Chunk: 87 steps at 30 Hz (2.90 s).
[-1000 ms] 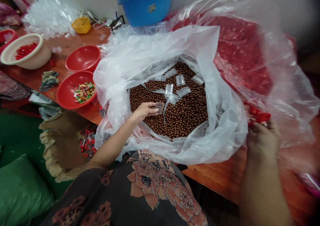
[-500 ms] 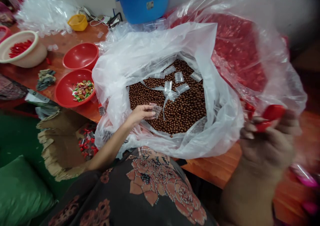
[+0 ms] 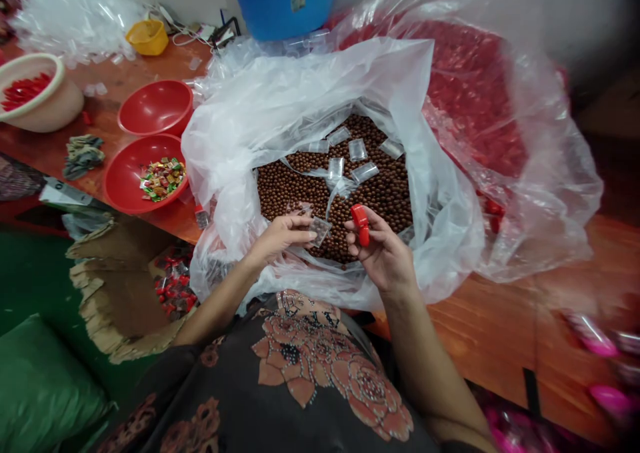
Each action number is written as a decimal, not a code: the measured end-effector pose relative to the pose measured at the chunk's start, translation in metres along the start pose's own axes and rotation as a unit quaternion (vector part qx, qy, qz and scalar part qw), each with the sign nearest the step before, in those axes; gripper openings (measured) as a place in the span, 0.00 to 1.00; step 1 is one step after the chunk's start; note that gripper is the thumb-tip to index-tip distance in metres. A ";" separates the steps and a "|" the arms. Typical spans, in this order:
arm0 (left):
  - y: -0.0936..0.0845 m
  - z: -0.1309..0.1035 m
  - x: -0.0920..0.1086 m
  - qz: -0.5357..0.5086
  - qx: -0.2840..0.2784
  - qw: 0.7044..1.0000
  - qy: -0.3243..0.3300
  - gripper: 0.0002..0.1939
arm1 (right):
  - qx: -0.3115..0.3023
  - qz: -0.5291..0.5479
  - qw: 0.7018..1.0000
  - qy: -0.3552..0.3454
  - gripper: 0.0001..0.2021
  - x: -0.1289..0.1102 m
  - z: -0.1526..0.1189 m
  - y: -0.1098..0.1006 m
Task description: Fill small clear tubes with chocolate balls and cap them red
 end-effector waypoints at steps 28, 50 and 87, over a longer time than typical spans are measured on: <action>0.030 -0.006 -0.004 0.018 -0.016 0.994 0.110 0.18 | -0.048 -0.692 0.676 -0.250 0.36 0.000 -0.019 0.045; 0.049 -0.001 -0.022 -0.064 -0.021 0.996 0.053 0.36 | 0.120 -0.294 0.942 -0.109 0.17 0.012 -0.030 0.007; 0.016 -0.055 -0.006 -0.215 -0.033 0.971 0.096 0.26 | -0.189 -0.737 0.604 -0.236 0.48 0.026 -0.022 0.083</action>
Point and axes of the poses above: each hand's wrist, its own z-axis towards the middle knuckle, its own y-axis out of the palm, x = y × z, the point moved 8 cm from there along z, towards the middle knuckle, and after that the axes turned 11 degrees about -x, right-handed, at the moved point
